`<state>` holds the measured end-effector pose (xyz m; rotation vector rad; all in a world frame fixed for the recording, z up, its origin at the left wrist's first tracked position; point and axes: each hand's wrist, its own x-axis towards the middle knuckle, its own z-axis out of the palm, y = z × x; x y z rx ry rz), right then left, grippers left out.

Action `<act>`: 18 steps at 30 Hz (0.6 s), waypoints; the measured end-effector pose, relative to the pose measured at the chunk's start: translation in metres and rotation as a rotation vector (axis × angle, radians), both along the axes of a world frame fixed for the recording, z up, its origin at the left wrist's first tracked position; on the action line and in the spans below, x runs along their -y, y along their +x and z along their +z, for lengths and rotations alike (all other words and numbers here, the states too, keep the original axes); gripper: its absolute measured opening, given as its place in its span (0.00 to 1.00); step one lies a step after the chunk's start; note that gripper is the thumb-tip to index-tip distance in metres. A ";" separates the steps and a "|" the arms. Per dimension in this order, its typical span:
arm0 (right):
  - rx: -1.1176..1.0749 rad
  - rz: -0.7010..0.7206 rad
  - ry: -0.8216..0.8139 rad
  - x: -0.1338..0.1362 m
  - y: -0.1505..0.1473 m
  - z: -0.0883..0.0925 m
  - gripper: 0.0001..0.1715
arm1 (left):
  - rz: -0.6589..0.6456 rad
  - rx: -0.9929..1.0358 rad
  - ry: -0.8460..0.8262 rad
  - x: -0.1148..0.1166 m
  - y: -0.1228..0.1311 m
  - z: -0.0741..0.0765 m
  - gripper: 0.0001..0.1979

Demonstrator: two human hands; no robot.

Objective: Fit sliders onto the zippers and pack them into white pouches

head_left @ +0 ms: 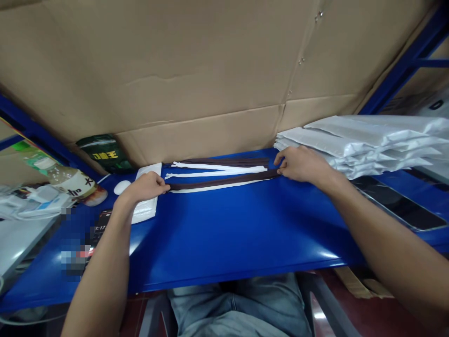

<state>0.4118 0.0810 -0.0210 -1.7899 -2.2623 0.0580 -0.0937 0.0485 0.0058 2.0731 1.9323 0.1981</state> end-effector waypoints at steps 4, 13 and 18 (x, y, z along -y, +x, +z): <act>0.049 -0.085 -0.058 0.007 -0.005 0.009 0.25 | 0.001 0.005 -0.020 -0.002 -0.015 0.000 0.19; 0.053 -0.112 0.101 0.021 -0.020 0.020 0.31 | 0.138 -0.078 0.369 -0.028 -0.016 -0.040 0.19; 0.065 -0.012 0.112 0.021 -0.029 0.010 0.27 | 0.056 -0.109 0.390 -0.036 -0.013 -0.051 0.10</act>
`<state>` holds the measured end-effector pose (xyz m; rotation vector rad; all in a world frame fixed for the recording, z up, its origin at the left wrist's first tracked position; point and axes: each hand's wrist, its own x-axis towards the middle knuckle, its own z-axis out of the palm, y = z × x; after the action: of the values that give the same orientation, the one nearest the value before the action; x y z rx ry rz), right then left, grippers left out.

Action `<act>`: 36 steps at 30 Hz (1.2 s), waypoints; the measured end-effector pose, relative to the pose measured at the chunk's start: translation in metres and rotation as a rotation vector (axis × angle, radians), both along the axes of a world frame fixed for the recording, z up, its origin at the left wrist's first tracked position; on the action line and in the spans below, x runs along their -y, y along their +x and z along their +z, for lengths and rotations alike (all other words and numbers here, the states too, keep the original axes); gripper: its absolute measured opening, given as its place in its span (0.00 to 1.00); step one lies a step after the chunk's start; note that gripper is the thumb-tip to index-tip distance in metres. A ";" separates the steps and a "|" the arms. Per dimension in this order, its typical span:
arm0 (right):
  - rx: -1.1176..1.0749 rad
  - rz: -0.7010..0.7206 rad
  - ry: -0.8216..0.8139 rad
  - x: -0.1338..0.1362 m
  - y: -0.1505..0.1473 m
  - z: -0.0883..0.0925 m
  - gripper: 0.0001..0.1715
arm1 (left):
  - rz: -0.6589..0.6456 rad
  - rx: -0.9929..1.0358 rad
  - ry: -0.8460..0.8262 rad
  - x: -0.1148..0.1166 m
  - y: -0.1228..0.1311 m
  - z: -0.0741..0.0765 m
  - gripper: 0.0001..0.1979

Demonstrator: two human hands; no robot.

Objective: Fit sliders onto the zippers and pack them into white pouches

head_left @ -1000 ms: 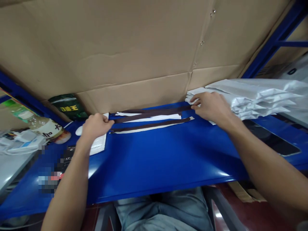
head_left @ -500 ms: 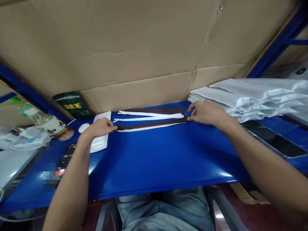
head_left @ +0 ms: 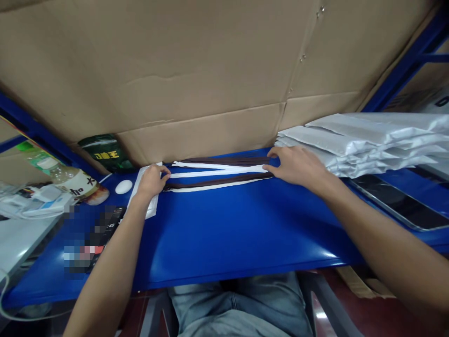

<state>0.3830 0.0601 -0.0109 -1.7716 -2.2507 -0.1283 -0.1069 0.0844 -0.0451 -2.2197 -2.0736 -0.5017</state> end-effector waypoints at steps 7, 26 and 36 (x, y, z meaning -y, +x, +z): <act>-0.018 0.050 0.049 0.010 -0.018 0.000 0.23 | -0.088 0.131 0.102 0.010 0.018 0.009 0.10; -0.770 0.703 -0.484 0.052 -0.066 0.004 0.21 | -0.675 0.651 0.030 0.105 0.183 0.043 0.07; -0.517 0.657 -0.080 0.045 -0.067 0.009 0.17 | -0.551 0.506 0.156 0.099 0.171 0.056 0.08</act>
<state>0.3163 0.0150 -0.0022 -0.8645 -2.3045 0.4934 0.0638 -0.0150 0.0108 -2.7613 -1.4585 -1.3302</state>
